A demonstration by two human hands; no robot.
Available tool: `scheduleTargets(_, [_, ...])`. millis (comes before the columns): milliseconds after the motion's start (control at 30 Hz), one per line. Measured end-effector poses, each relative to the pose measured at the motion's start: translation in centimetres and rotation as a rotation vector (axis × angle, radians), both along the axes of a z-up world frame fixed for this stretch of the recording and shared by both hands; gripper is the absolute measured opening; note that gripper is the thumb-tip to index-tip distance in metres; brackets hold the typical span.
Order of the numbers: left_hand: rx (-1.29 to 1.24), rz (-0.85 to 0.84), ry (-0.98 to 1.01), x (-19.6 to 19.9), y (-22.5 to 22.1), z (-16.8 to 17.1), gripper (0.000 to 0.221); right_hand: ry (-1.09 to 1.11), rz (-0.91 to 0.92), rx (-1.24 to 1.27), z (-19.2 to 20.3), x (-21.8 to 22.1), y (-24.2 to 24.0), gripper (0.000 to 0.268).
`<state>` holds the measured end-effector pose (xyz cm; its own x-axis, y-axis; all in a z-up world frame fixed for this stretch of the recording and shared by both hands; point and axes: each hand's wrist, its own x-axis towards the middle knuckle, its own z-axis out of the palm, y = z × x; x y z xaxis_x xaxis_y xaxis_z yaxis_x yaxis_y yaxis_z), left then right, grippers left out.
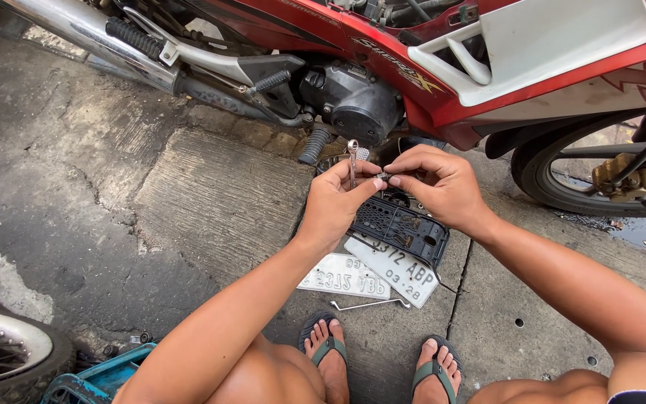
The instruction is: Removing and adjusting the front license plate of a motorcycle using a wrench.
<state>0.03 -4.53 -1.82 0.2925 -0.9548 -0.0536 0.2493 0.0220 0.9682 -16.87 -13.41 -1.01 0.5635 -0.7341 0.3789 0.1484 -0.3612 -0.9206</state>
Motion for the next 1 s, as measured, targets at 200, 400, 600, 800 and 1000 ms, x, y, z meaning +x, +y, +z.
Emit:
scheduleTargets(200, [0.002,-0.012,0.009,-0.22,0.16,0.54,0.023,0.003,-0.008,-0.051,-0.04,-0.10,0.01,0.015])
scheduleTargets(400, [-0.006,-0.020,0.018,-0.20,-0.03,0.04,0.024,0.002,-0.010,-0.061,0.13,-0.20,0.17,0.015])
scheduleTargets(600, [-0.005,-0.022,0.016,-0.12,0.05,-0.15,0.023,-0.001,-0.010,-0.059,-0.07,-0.19,0.25,0.015])
scheduleTargets(800, [0.001,-0.028,0.006,-0.26,0.13,0.02,0.022,0.004,-0.038,-0.135,0.35,0.12,0.35,0.015])
scheduleTargets(1000, [0.008,-0.027,0.015,-0.27,0.06,-0.08,0.021,0.004,-0.042,-0.149,0.10,0.00,0.42,0.014])
